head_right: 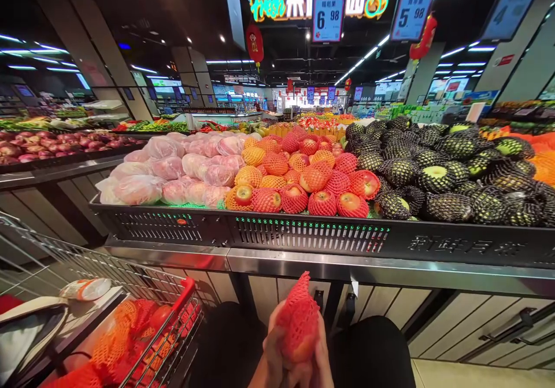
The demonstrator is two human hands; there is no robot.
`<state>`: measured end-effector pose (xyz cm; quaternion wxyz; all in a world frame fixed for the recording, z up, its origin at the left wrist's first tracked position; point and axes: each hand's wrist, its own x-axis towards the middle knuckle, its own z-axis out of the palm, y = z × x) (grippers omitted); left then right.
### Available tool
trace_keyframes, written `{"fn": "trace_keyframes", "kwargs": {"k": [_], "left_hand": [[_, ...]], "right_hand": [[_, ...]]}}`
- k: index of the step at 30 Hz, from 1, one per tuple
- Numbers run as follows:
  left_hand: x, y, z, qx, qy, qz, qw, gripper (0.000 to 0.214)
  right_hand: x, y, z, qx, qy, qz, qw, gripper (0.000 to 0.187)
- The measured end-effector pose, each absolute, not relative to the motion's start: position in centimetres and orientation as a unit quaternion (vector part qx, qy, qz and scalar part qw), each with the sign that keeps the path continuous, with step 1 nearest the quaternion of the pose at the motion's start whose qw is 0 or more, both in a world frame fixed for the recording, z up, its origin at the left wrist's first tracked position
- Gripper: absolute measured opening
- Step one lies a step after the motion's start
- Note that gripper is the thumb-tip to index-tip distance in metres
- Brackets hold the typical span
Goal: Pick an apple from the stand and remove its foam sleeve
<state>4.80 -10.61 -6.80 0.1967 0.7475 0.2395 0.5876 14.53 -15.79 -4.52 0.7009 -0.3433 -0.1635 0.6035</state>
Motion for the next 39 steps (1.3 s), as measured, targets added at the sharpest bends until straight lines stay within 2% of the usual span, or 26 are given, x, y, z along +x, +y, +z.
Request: {"fn": "trace_keyframes", "kwargs": {"k": [3,7,11,14,17,21,25,28,32,35,37,39], "left_hand": [[4.5,-10.3,-6.8,0.74,0.222,0.609,0.179,0.077],[4.2,-10.3,-6.2,0.76,0.235,0.59,0.141,0.06],[4.0,-10.5,-5.7,0.73,0.319,0.587,0.145,0.042],[3.8,-10.5,-5.7,0.68,0.342,0.628,0.162,0.043],[3.7,-10.7,-5.9,0.665,0.323,0.65,0.176,0.044],[3.7,-11.0,-5.7,0.67,0.306,0.66,0.147,0.044],[3.5,-11.0,-5.3,0.67,0.302,0.669,0.111,0.043],[3.2,-10.9,-5.3,0.683,0.284,0.659,0.138,0.043],[2.8,-10.5,-5.4,0.715,0.25,0.624,0.192,0.043],[2.3,-10.3,-4.9,0.751,0.237,0.574,0.224,0.026],[2.0,-10.2,-4.4,0.773,0.243,0.553,0.195,0.016],[1.7,-10.2,-3.9,0.781,0.267,0.554,0.106,0.018]], "right_hand": [[15.7,-15.3,-4.0,-0.361,-0.173,0.61,0.684,0.058],[17.5,-14.6,-2.1,-0.391,-0.132,0.596,0.689,0.039],[17.7,-14.5,0.2,-0.366,-0.112,0.621,0.684,0.026],[16.9,-14.4,0.5,-0.302,-0.113,0.693,0.645,0.019],[16.4,-14.2,-0.5,-0.27,-0.103,0.733,0.616,0.025],[16.4,-13.9,-1.6,-0.323,-0.108,0.718,0.606,0.033],[16.0,-14.1,-1.1,-0.376,-0.155,0.691,0.598,0.018],[15.3,-14.6,-0.7,-0.394,-0.177,0.674,0.599,0.014],[14.5,-15.1,-1.4,-0.365,-0.17,0.675,0.618,0.025],[14.3,-15.1,-2.0,-0.351,-0.146,0.685,0.622,0.04],[14.4,-14.9,-2.1,-0.34,-0.132,0.701,0.612,0.046],[14.7,-14.7,-2.1,-0.33,-0.109,0.716,0.605,0.048]]}}
